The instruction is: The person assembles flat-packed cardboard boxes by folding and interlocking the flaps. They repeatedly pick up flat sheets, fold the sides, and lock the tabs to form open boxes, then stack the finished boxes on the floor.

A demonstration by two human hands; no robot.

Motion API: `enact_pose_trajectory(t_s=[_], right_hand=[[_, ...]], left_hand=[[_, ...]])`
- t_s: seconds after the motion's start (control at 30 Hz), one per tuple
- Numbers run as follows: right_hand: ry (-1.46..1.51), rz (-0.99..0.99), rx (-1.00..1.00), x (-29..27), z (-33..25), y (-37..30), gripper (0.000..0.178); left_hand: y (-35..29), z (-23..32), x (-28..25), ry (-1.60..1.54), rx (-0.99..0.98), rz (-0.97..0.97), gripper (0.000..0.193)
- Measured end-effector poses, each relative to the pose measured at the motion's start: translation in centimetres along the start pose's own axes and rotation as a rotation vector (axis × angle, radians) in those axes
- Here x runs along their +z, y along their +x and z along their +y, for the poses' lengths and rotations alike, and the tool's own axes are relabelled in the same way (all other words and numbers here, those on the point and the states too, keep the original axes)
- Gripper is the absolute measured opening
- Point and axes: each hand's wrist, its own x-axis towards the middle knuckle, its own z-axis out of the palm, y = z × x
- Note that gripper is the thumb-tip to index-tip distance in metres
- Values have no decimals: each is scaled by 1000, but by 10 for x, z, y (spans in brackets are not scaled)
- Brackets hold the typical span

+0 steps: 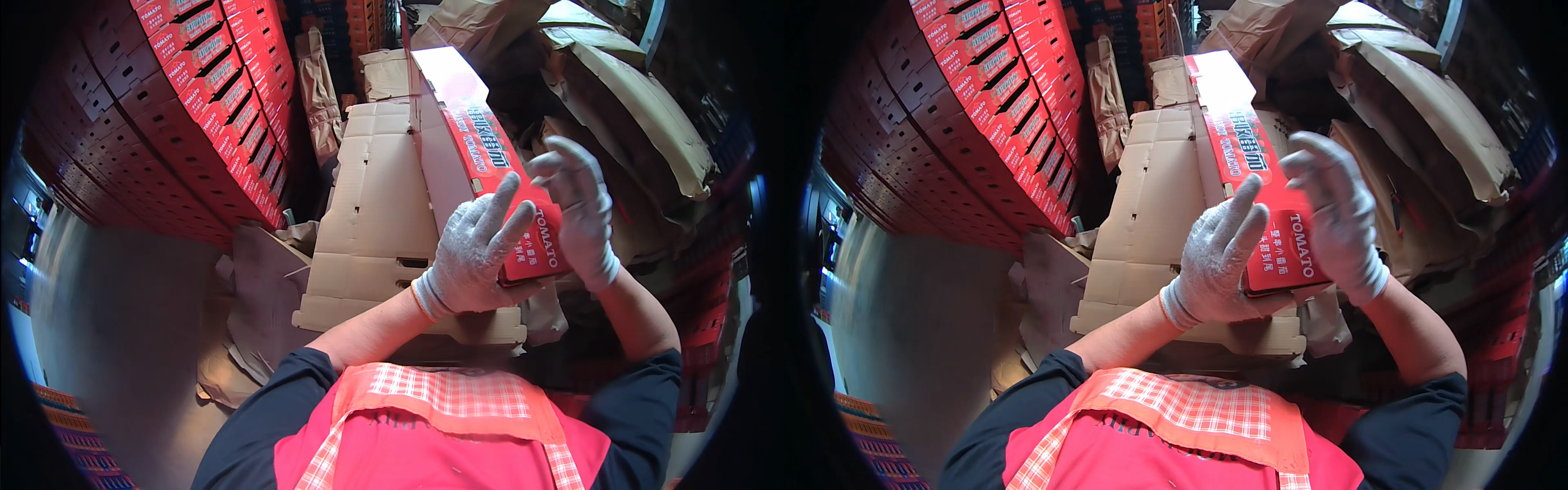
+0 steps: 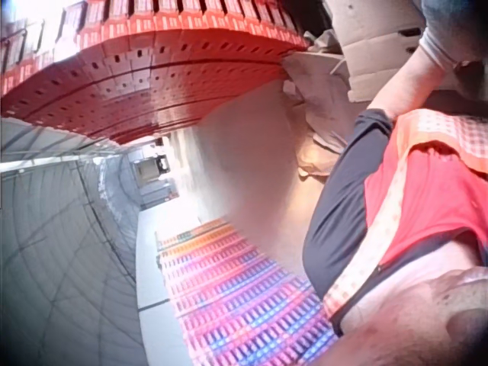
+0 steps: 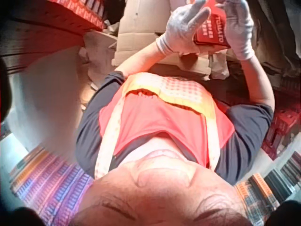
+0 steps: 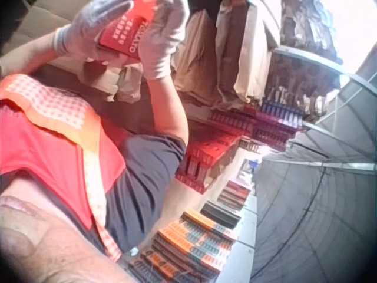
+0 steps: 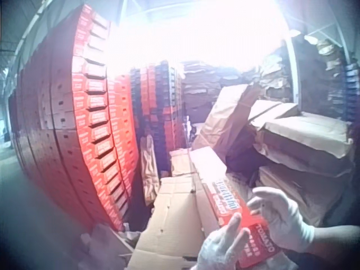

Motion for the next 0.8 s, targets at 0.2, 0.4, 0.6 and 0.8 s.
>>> enact_pose_trajectory(t_s=[0.2, 0.4, 0.6, 0.8], right_hand=[[-316, -560, 432, 30, -51, 30, 29], [-500, -711, 154, 56, -38, 48, 13], [-412, -849, -318, 105, -20, 41, 25], [27, -82, 337, 118, -20, 109, 36]], left_hand=[[-22, 11, 9, 15, -335, 82, 148], [-29, 21, 15, -452, -711, -37, 128], [-44, 23, 6, -431, -742, -428, 106], [-51, 17, -28, -694, -771, 87, 123]])
